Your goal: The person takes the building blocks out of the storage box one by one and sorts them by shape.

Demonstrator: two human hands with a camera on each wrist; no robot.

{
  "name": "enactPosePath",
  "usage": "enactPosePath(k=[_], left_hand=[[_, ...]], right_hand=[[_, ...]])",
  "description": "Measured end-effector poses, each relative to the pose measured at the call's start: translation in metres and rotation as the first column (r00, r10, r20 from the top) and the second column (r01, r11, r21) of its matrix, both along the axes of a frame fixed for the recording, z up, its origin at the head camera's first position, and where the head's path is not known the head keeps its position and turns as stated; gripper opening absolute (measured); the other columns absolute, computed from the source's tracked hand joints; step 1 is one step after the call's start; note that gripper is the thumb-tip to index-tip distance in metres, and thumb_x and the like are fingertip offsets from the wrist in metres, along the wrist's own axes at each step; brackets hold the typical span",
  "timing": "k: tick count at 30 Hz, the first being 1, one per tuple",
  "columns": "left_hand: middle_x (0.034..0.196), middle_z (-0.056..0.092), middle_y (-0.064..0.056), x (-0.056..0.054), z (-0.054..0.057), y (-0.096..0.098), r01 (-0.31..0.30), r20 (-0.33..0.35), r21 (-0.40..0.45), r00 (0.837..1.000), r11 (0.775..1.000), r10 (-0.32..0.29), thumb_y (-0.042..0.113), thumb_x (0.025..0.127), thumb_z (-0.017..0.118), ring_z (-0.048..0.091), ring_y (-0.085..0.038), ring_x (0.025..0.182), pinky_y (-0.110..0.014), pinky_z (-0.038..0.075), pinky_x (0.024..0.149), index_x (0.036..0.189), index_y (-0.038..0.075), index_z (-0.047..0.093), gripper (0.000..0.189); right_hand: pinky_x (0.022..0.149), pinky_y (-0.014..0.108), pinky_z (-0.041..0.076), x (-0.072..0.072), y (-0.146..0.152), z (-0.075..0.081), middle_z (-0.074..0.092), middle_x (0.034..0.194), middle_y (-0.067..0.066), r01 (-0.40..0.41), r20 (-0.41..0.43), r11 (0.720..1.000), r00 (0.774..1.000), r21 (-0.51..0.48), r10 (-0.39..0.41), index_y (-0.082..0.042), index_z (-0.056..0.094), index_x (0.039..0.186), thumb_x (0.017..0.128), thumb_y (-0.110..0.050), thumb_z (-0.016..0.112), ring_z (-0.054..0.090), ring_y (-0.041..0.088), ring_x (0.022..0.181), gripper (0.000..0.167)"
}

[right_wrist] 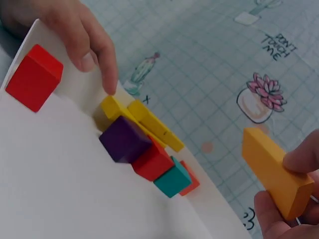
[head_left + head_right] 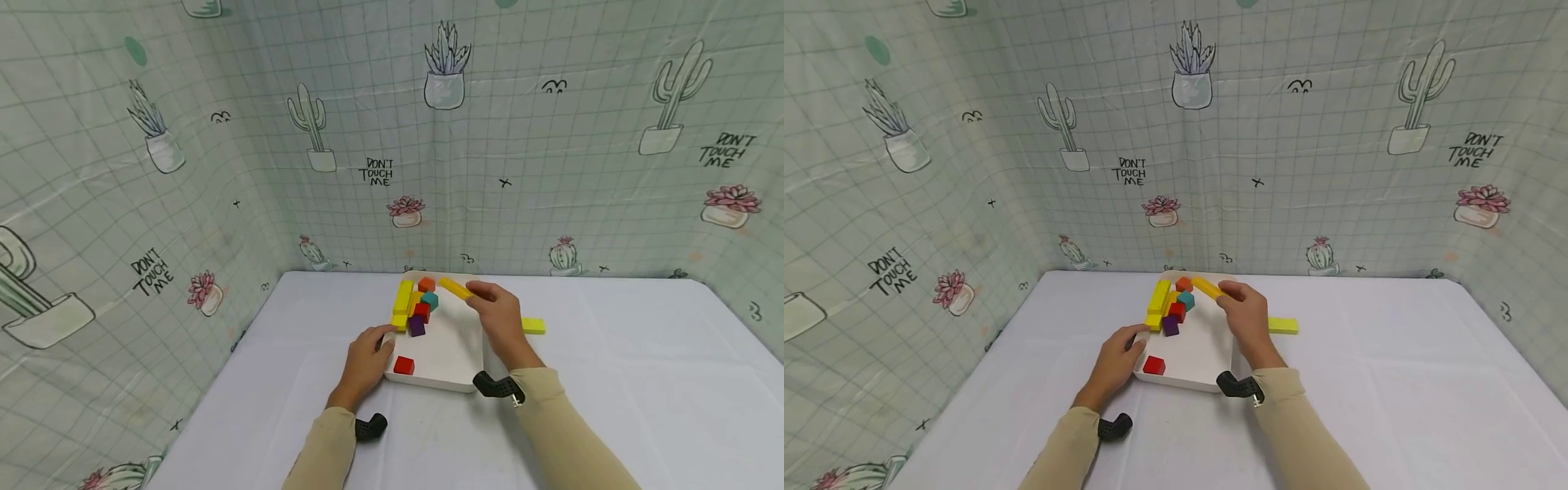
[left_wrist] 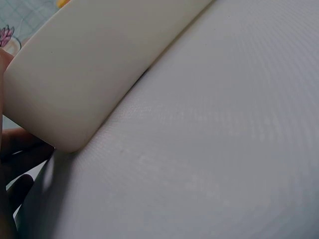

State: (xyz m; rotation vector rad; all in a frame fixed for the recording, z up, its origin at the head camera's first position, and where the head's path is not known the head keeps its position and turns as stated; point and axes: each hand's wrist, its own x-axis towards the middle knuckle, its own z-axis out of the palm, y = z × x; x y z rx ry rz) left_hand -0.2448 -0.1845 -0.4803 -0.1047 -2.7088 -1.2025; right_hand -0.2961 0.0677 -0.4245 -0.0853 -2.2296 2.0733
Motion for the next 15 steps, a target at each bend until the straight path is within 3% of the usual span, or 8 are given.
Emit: enactPosePath(k=[9, 15], left_hand=[[0.133, 0.062, -0.005, 0.001, -0.001, 0.001, -0.015, 0.014, -0.003, 1.000, 1.000, 0.015, 0.023, 0.101, 0.055, 0.052, -0.028, 0.129, -0.056, 0.035, 0.110, 0.132, 0.021, 0.065, 0.033], [0.135, 0.061, -0.005, 0.000, 0.000, 0.002, -0.011, 0.007, 0.004, 1.000, 1.000, 0.011, 0.024, 0.101, 0.054, 0.051, -0.028, 0.131, -0.056, 0.034, 0.111, 0.132, 0.020, 0.066, 0.033]], right_hand=[[0.104, 0.031, 0.045, 0.007, 0.012, -0.008, 0.058, 0.136, 0.011, -0.033, -0.019, 0.998, 0.999, -0.050, 0.032, -0.002, 0.062, 0.133, 0.096, -0.006, 0.060, 0.054, 0.025, 0.124, 0.037], [0.098, 0.022, 0.048, 0.009, 0.024, -0.008, 0.059, 0.134, 0.012, -0.036, -0.082, 0.999, 0.996, -0.040, 0.032, 0.000, 0.063, 0.131, 0.095, -0.004, 0.060, 0.055, 0.024, 0.121, 0.036]])
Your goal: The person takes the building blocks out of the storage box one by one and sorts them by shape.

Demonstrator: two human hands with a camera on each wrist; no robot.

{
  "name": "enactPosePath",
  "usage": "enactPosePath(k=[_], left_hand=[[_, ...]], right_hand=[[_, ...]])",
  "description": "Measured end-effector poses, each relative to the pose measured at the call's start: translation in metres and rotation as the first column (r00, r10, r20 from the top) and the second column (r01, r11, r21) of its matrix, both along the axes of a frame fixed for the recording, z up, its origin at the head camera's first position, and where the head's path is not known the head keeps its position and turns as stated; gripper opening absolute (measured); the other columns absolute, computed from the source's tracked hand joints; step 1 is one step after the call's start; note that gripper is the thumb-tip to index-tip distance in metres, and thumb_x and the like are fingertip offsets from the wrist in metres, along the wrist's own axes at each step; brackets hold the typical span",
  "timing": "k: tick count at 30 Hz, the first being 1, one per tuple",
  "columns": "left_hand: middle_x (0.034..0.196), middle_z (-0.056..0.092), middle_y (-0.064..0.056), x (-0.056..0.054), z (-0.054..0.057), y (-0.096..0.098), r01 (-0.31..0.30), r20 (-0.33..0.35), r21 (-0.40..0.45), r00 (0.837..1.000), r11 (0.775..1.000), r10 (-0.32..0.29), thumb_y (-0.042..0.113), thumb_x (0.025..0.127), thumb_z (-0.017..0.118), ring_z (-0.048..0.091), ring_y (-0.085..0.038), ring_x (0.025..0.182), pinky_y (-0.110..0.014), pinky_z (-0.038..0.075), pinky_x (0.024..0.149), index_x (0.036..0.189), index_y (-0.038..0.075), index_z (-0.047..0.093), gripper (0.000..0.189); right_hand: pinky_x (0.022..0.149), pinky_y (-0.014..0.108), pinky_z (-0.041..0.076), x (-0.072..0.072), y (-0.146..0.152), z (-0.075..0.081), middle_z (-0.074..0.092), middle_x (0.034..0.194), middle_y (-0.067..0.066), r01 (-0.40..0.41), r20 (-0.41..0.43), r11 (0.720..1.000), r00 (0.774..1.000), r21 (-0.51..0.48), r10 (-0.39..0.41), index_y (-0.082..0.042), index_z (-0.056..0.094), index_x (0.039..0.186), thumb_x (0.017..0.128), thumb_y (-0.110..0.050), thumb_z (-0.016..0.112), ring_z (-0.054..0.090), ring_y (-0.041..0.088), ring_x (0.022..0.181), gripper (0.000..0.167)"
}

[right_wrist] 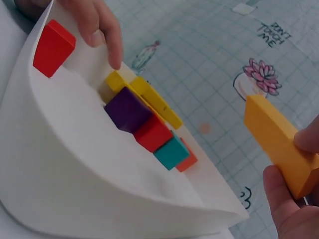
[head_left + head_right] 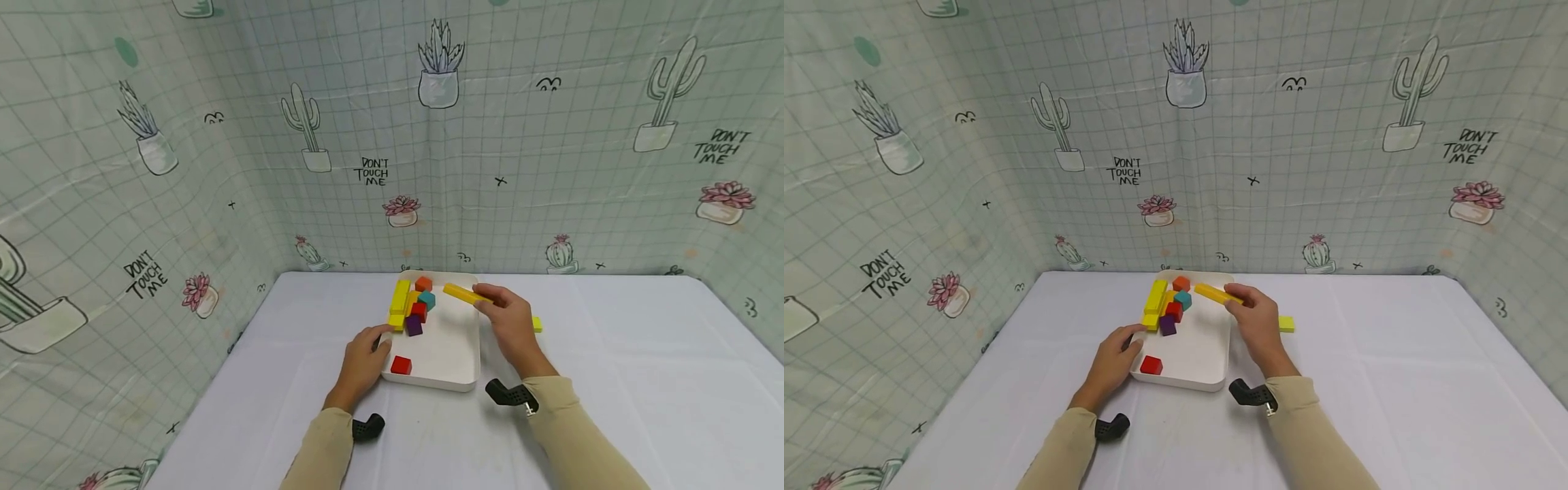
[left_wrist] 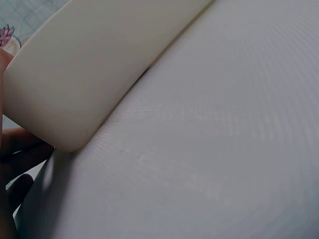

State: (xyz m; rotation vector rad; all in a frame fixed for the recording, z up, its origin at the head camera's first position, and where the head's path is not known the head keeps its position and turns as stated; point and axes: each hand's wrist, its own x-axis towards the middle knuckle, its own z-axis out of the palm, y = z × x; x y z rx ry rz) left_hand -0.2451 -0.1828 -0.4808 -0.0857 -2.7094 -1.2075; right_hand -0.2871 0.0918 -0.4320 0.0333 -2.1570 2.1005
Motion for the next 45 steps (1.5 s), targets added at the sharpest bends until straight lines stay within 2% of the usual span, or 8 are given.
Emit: enactPosePath(k=[6, 11, 19, 26, 31, 38, 45], left_hand=[[0.135, 0.061, -0.006, -0.001, 0.002, 0.000, -0.003, -0.004, 0.007, 1.000, 1.000, 0.003, 0.024, 0.101, 0.055, 0.051, -0.029, 0.131, -0.056, 0.035, 0.111, 0.132, 0.020, 0.066, 0.033], [0.136, 0.060, -0.006, -0.001, 0.003, 0.000, -0.012, 0.007, 0.007, 1.000, 1.000, 0.012, 0.023, 0.101, 0.055, 0.050, -0.029, 0.132, -0.058, 0.034, 0.111, 0.132, 0.020, 0.066, 0.033], [0.136, 0.060, -0.006, -0.001, 0.001, 0.002, -0.007, 0.032, 0.015, 0.999, 1.000, 0.006, 0.025, 0.101, 0.055, 0.051, -0.029, 0.131, -0.056, 0.036, 0.110, 0.133, 0.022, 0.065, 0.034], [0.137, 0.059, -0.005, 0.000, -0.001, 0.004, -0.013, 0.044, 0.008, 0.999, 1.000, 0.013, 0.026, 0.101, 0.054, 0.050, -0.029, 0.131, -0.056, 0.037, 0.110, 0.133, 0.024, 0.065, 0.034], [0.136, 0.060, -0.005, -0.001, -0.002, 0.002, -0.022, 0.030, 0.013, 0.999, 1.000, 0.021, 0.026, 0.101, 0.055, 0.050, -0.029, 0.131, -0.056, 0.037, 0.110, 0.132, 0.023, 0.066, 0.033], [0.134, 0.061, -0.006, -0.001, -0.002, 0.000, -0.016, 0.022, 0.019, 1.000, 1.000, 0.016, 0.024, 0.100, 0.056, 0.051, -0.029, 0.130, -0.057, 0.036, 0.110, 0.131, 0.022, 0.066, 0.033], [0.134, 0.061, -0.005, -0.001, -0.003, 0.002, -0.020, 0.029, 0.012, 0.999, 1.000, 0.020, 0.025, 0.100, 0.056, 0.051, -0.030, 0.129, -0.056, 0.039, 0.108, 0.132, 0.023, 0.066, 0.033]], right_hand=[[0.091, 0.014, 0.049, 0.003, 0.014, 0.002, 0.061, 0.135, 0.011, 0.026, -0.026, 0.998, 0.999, 0.050, -0.025, -0.003, 0.065, 0.132, 0.097, -0.010, 0.061, 0.056, 0.021, 0.116, 0.036], [0.091, 0.015, 0.049, 0.005, 0.025, -0.001, 0.060, 0.137, 0.011, 0.026, -0.037, 0.999, 0.999, 0.041, -0.024, -0.003, 0.064, 0.133, 0.097, -0.014, 0.063, 0.056, 0.018, 0.117, 0.037], [0.092, 0.014, 0.048, 0.011, 0.052, -0.003, 0.058, 0.140, 0.010, 0.020, -0.035, 0.996, 0.999, 0.092, -0.017, -0.005, 0.062, 0.136, 0.099, -0.025, 0.063, 0.055, 0.017, 0.117, 0.042], [0.090, 0.014, 0.049, 0.016, 0.070, -0.004, 0.056, 0.141, 0.013, 0.020, -0.004, 0.998, 1.000, 0.058, -0.020, -0.001, 0.061, 0.136, 0.099, -0.022, 0.064, 0.057, 0.012, 0.114, 0.042], [0.089, 0.015, 0.050, 0.016, 0.079, -0.008, 0.057, 0.140, 0.014, 0.009, -0.021, 0.998, 1.000, 0.056, -0.008, 0.003, 0.061, 0.134, 0.098, -0.020, 0.066, 0.058, 0.009, 0.112, 0.043], [0.089, 0.012, 0.048, 0.018, 0.092, -0.015, 0.058, 0.139, 0.013, -0.006, -0.032, 0.988, 0.999, 0.152, 0.011, 0.002, 0.061, 0.135, 0.099, -0.027, 0.065, 0.055, 0.008, 0.115, 0.046], [0.085, 0.010, 0.049, 0.026, 0.108, -0.020, 0.060, 0.136, 0.017, -0.027, 0.008, 0.958, 1.000, 0.284, 0.025, -0.002, 0.065, 0.133, 0.099, -0.033, 0.063, 0.058, 0.004, 0.106, 0.045]])
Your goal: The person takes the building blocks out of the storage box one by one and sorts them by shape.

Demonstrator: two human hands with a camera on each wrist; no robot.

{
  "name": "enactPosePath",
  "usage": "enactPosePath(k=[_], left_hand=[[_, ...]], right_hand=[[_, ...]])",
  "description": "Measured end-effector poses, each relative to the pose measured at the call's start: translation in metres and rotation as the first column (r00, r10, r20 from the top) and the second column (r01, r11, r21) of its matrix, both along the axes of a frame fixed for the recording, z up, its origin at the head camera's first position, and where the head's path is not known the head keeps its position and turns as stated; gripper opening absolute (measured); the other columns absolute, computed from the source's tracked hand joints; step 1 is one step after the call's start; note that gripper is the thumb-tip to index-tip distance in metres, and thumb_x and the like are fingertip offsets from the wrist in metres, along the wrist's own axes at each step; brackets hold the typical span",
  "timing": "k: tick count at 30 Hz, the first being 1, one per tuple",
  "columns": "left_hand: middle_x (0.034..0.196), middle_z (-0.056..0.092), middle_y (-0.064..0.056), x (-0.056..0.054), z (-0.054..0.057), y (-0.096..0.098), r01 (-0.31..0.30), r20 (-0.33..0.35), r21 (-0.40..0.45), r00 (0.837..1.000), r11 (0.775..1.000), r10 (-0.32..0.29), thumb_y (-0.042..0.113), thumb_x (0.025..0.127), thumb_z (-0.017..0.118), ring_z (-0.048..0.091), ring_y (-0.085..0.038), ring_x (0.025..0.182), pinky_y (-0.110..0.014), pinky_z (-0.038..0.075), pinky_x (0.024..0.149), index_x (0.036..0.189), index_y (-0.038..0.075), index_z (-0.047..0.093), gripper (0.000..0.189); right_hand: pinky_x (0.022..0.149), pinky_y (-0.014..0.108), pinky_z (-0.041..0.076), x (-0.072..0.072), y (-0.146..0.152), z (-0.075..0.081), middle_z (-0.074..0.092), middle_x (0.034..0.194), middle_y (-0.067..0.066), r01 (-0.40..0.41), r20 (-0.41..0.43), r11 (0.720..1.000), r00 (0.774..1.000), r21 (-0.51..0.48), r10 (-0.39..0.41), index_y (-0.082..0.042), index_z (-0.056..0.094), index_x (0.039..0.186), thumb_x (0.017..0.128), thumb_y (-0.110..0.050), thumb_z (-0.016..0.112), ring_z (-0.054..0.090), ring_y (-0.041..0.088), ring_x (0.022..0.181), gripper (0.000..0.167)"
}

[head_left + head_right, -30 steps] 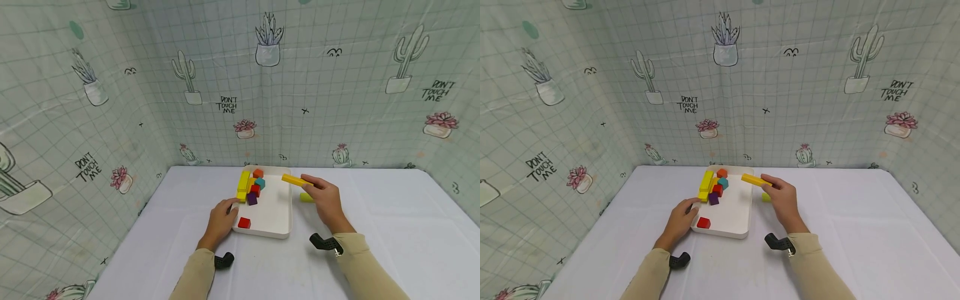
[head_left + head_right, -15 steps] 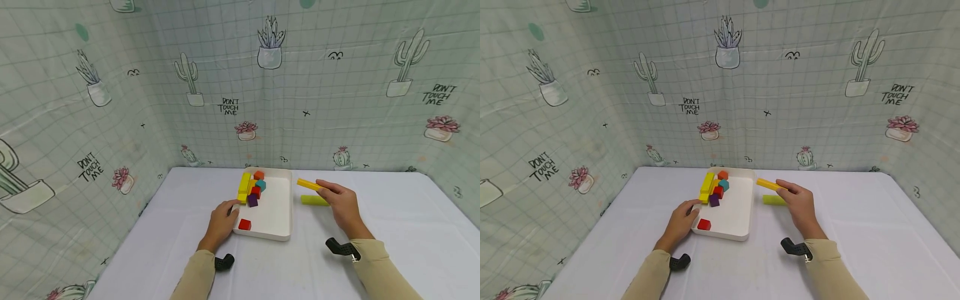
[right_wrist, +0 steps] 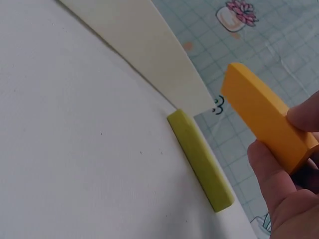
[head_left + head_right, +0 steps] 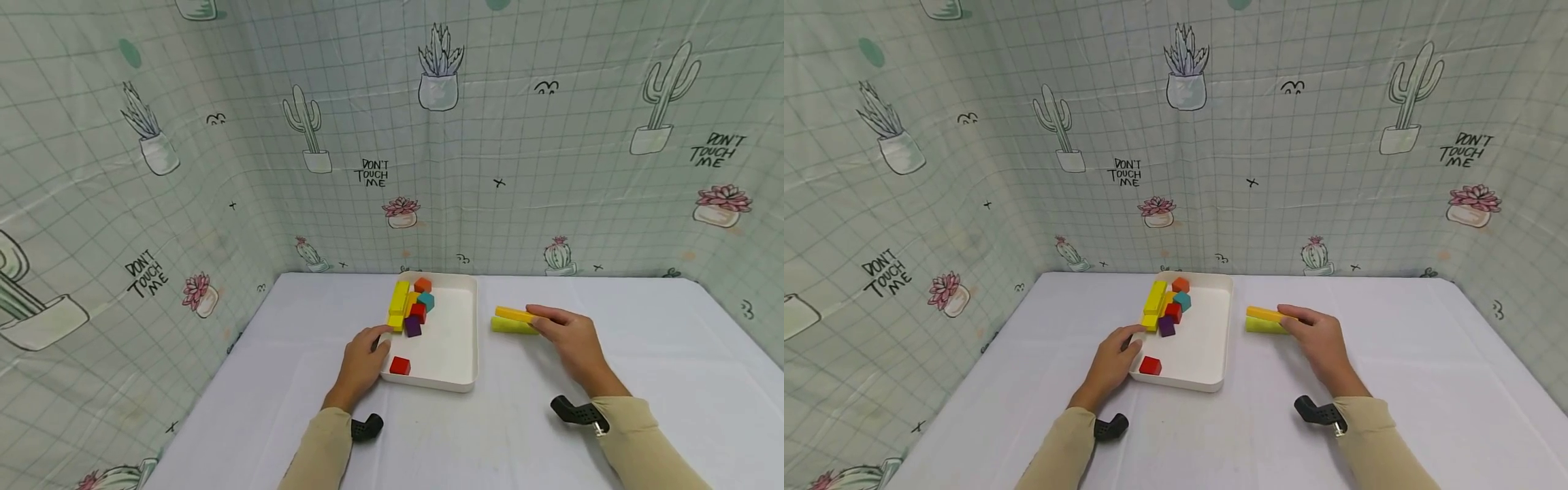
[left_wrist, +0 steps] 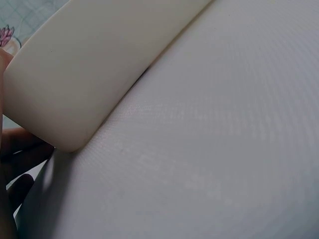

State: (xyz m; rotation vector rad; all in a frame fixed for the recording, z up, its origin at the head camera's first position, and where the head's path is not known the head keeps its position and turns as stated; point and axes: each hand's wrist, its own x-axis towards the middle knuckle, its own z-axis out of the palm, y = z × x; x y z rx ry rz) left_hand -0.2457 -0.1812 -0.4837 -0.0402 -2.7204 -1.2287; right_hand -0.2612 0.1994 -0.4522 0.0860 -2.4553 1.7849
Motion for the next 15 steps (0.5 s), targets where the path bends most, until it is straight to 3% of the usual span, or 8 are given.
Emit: enactPosePath(k=[4, 8, 15], left_hand=[[0.134, 0.061, -0.005, 0.000, -0.001, 0.001, -0.002, 0.015, -0.011, 1.000, 1.000, 0.002, 0.027, 0.101, 0.055, 0.051, -0.029, 0.129, -0.057, 0.039, 0.108, 0.132, 0.024, 0.065, 0.033], [0.135, 0.060, -0.005, 0.000, 0.000, 0.001, -0.007, 0.014, -0.012, 1.000, 1.000, 0.007, 0.027, 0.101, 0.055, 0.050, -0.029, 0.130, -0.057, 0.038, 0.109, 0.133, 0.024, 0.065, 0.033], [0.136, 0.060, -0.005, -0.001, 0.001, 0.001, -0.011, 0.015, -0.010, 1.000, 1.000, 0.011, 0.027, 0.101, 0.055, 0.050, -0.029, 0.131, -0.055, 0.038, 0.110, 0.133, 0.023, 0.065, 0.034]], right_hand=[[0.083, 0.008, 0.047, 0.006, 0.007, -0.004, 0.061, 0.135, 0.015, 0.000, 0.017, 0.995, 1.000, 0.097, -0.002, -0.006, 0.067, 0.132, 0.099, -0.036, 0.062, 0.055, 0.005, 0.109, 0.044], [0.083, 0.009, 0.045, 0.005, 0.009, -0.008, 0.063, 0.133, 0.015, -0.019, -0.011, 0.983, 1.000, 0.181, 0.022, -0.007, 0.069, 0.129, 0.099, -0.034, 0.063, 0.053, 0.018, 0.117, 0.041], [0.086, 0.010, 0.043, 0.000, 0.008, -0.013, 0.068, 0.125, 0.016, -0.058, -0.105, 0.945, 0.990, 0.321, 0.097, -0.003, 0.073, 0.119, 0.096, -0.016, 0.065, 0.058, 0.034, 0.120, 0.028]])
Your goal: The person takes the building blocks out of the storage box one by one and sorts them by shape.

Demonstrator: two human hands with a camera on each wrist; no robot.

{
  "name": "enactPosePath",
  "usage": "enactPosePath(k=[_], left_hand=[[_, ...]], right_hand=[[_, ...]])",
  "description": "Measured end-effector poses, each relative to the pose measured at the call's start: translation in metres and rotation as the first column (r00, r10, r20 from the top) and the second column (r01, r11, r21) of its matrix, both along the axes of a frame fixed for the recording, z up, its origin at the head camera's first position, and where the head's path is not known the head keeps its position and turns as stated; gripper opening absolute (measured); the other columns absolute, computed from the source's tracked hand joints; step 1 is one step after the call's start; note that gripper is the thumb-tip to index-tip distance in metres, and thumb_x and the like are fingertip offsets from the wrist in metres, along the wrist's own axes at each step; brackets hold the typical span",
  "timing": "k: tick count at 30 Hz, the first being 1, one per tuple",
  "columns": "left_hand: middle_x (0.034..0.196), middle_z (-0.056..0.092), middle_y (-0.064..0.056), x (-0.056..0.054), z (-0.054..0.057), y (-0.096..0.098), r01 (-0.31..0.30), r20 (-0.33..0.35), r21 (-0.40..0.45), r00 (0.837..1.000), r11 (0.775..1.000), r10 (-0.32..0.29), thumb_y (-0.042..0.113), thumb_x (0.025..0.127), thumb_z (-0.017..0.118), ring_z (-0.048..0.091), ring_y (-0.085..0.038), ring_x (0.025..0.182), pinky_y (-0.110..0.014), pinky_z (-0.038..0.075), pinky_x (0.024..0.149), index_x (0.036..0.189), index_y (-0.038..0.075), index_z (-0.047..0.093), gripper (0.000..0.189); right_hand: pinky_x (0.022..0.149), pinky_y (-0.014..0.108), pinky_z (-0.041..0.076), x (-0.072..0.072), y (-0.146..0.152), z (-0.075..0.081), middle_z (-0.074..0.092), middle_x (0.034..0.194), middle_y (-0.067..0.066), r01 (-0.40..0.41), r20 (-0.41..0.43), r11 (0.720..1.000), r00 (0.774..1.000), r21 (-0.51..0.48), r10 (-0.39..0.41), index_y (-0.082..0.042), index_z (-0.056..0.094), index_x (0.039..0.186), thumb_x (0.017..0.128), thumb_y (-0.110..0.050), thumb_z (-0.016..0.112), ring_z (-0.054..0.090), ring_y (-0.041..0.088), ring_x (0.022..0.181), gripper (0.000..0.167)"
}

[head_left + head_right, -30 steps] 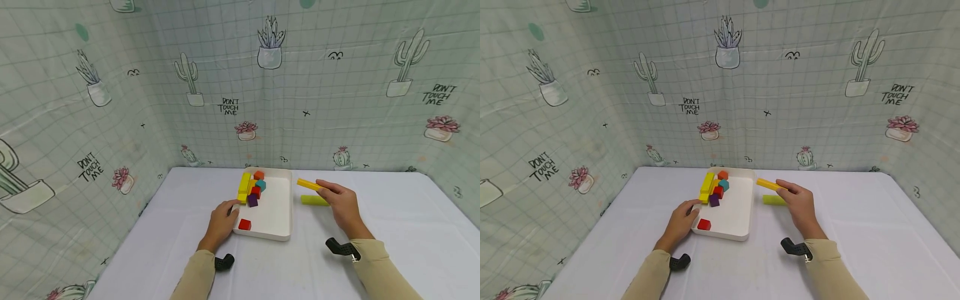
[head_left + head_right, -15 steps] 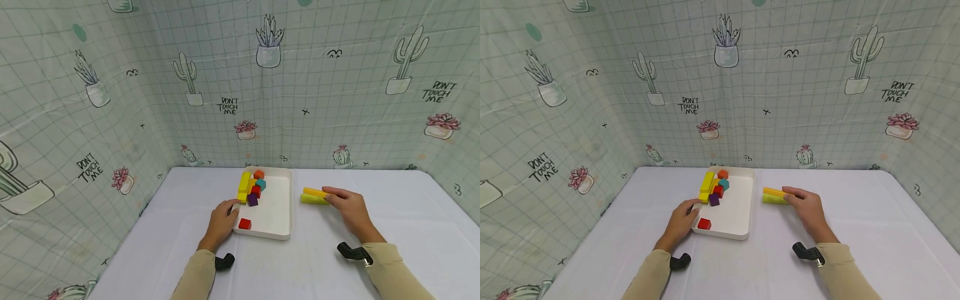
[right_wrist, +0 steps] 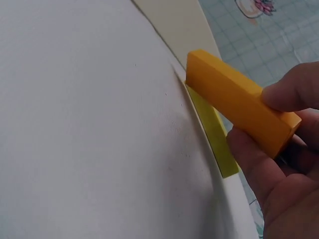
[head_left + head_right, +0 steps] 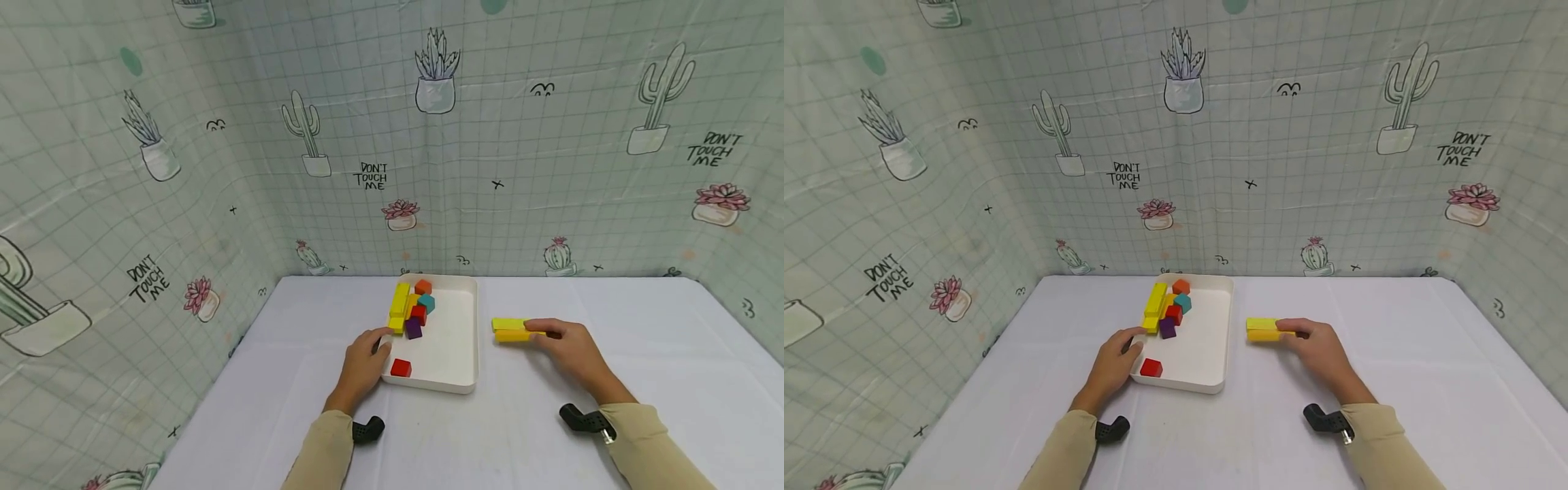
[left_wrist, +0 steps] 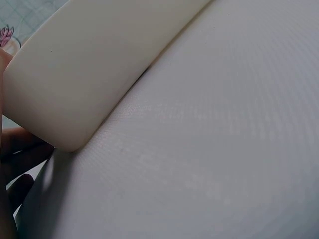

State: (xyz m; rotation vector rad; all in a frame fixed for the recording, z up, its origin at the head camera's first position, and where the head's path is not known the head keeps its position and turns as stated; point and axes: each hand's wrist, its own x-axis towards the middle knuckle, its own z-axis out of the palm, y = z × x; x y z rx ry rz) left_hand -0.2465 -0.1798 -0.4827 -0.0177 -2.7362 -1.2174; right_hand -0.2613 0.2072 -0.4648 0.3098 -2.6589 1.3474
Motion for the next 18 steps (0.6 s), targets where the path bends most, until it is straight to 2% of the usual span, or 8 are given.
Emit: enactPosePath(k=[3, 5, 8, 13, 18], left_hand=[[0.137, 0.059, -0.005, 0.0005, 0.0000, 0.0003, 0.000, 0.003, 0.001, 1.000, 1.000, 0.000, 0.026, 0.101, 0.055, 0.049, -0.029, 0.132, -0.055, 0.038, 0.110, 0.134, 0.023, 0.064, 0.034], [0.137, 0.059, -0.005, 0.0006, 0.0006, 0.0005, 0.000, 0.002, 0.004, 1.000, 1.000, 0.000, 0.026, 0.101, 0.055, 0.049, -0.029, 0.133, -0.055, 0.037, 0.110, 0.134, 0.023, 0.064, 0.034], [0.138, 0.059, -0.006, 0.0004, 0.0017, 0.0006, 0.006, -0.008, 0.010, 1.000, 1.000, -0.006, 0.025, 0.101, 0.056, 0.049, -0.030, 0.133, -0.056, 0.037, 0.110, 0.133, 0.022, 0.065, 0.034], [0.137, 0.059, -0.007, 0.0012, 0.0020, 0.0002, 0.015, -0.017, 0.009, 1.000, 1.000, -0.015, 0.023, 0.101, 0.056, 0.050, -0.031, 0.132, -0.057, 0.038, 0.109, 0.133, 0.021, 0.065, 0.034], [0.136, 0.060, -0.006, 0.0026, 0.0019, -0.0004, 0.016, -0.013, 0.016, 1.000, 1.000, -0.016, 0.023, 0.101, 0.055, 0.050, -0.030, 0.132, -0.056, 0.038, 0.109, 0.133, 0.022, 0.065, 0.033]], right_hand=[[0.091, 0.023, 0.048, -0.0006, 0.0009, 0.0006, 0.068, 0.124, 0.017, -0.022, -0.034, 0.998, 0.999, 0.060, 0.024, -0.003, 0.074, 0.117, 0.094, -0.010, 0.066, 0.059, 0.036, 0.118, 0.025], [0.095, 0.037, 0.050, -0.0007, 0.0020, 0.0013, 0.067, 0.125, 0.018, -0.035, -0.044, 0.994, 0.998, 0.100, 0.039, -0.003, 0.074, 0.116, 0.093, -0.008, 0.066, 0.059, 0.039, 0.119, 0.024], [0.097, 0.054, 0.048, -0.0003, 0.0036, 0.0022, 0.065, 0.127, 0.020, -0.062, -0.039, 0.987, 0.997, 0.151, 0.068, -0.004, 0.074, 0.114, 0.092, -0.006, 0.066, 0.056, 0.042, 0.120, 0.023], [0.098, 0.057, 0.046, -0.0008, 0.0041, -0.0009, 0.065, 0.125, 0.016, -0.098, -0.039, 0.972, 0.993, 0.214, 0.108, -0.007, 0.076, 0.108, 0.090, -0.002, 0.066, 0.055, 0.042, 0.121, 0.021], [0.098, 0.057, 0.046, -0.0018, 0.0029, -0.0059, 0.066, 0.124, 0.014, -0.088, -0.042, 0.971, 0.994, 0.222, 0.100, -0.008, 0.076, 0.108, 0.089, -0.001, 0.067, 0.055, 0.041, 0.121, 0.022]])
